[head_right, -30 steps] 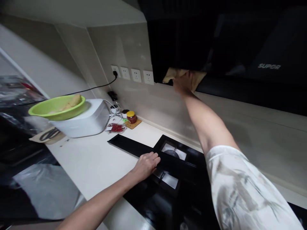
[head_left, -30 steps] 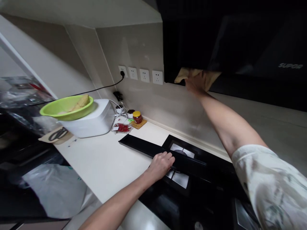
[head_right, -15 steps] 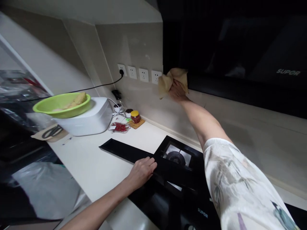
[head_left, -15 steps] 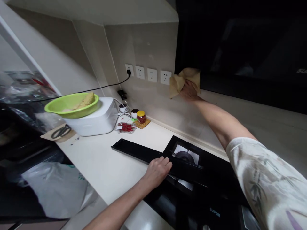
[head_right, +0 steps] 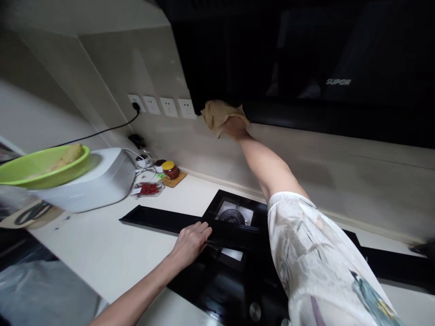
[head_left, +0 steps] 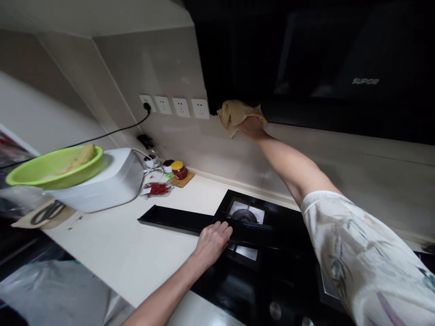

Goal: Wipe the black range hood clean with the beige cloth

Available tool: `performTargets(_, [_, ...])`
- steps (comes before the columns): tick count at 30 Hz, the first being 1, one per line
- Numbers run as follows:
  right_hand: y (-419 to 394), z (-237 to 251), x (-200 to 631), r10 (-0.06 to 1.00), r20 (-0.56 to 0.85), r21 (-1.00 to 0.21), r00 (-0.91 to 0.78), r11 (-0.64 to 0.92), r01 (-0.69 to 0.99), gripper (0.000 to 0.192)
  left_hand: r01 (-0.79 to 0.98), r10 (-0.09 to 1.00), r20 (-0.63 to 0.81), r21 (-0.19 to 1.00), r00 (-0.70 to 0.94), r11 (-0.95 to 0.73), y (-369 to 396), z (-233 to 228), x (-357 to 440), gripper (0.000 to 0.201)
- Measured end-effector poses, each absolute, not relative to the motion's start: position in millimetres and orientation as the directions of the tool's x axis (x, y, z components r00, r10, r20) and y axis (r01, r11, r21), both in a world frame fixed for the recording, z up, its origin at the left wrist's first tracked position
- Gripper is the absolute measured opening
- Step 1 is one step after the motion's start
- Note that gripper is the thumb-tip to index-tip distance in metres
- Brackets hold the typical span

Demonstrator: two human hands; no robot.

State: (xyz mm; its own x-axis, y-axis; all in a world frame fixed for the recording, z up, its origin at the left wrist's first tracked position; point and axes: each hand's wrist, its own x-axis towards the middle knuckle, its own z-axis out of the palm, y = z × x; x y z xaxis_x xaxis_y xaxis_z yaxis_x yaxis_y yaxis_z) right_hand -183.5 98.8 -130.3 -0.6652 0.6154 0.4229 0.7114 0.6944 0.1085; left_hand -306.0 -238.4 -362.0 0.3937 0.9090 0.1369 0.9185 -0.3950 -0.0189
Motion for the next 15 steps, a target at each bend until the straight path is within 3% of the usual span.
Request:
performTargets(8, [87,-133,-92,0.609,0.560,0.062,-0.561,0.644,0.762,0.057,0.908,0.904,0.105,-0.107,0.414,-0.404,-230,-340,-274,0.025])
performTargets(15, [76,-141,22,0.662,0.564,0.091,-0.494,0.544,0.834,0.062,0.896,0.897,0.059,-0.104,0.439,-0.432,-224,-326,-236,0.021])
